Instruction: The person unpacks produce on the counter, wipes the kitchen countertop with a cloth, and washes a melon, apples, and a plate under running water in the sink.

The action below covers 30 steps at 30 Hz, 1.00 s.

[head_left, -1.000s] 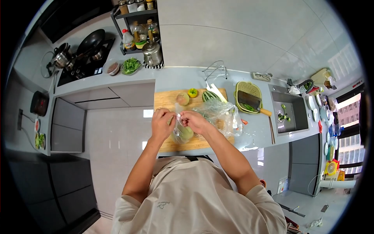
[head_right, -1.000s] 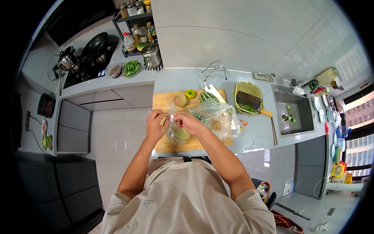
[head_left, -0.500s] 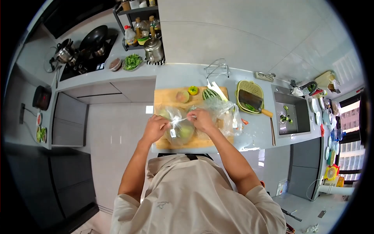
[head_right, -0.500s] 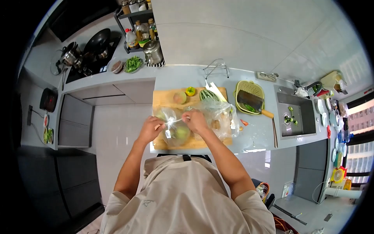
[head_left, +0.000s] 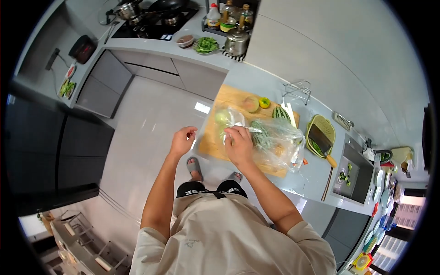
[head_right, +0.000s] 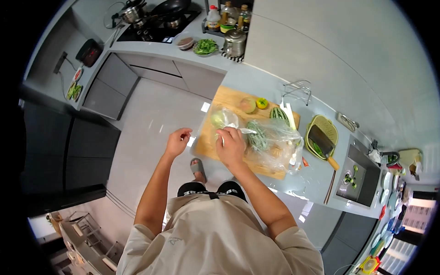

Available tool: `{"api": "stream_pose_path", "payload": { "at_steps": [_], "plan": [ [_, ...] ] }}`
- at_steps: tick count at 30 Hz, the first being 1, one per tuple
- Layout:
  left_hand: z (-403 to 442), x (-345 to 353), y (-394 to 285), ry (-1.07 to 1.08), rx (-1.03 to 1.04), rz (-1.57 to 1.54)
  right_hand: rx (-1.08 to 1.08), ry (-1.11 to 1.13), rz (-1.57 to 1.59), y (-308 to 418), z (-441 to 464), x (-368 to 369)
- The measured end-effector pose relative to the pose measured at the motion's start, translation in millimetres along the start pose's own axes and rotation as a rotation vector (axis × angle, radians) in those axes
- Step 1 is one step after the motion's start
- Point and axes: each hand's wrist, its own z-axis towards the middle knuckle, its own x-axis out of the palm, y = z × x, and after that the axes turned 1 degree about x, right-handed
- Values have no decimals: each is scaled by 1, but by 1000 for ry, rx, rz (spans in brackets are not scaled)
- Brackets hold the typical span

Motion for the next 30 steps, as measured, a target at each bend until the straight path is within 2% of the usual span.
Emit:
{"api": "stream_pose_path", "payload": {
  "at_steps": [4, 6, 8, 15, 19, 24, 27, 30],
  "plan": [
    [-34, -30, 44, -41, -95, -52, -115, 57, 17, 37, -15, 37],
    [-43, -45, 58, -21, -99, -47, -103, 58, 14, 52, -22, 57],
    [-47, -52, 69, -8, -118, -98, -26, 141, 38, 66, -34, 70],
    [-37, -78, 87, 177, -44, -141, 100, 3, -102, 99, -73, 106],
    [-36, -82, 78, 274, 56, -131, 309, -157, -52, 93, -96, 90],
    [-21, -63, 28, 385, 190, -139, 465, -347, -84, 69, -120, 34],
    [-20, -46, 16, 364, 219, -158, 557, -368, -91, 73, -119, 16],
    [-20, -35, 49, 296, 226, -255, 468, -246, 10, 72, -108, 36]
  ]
}}
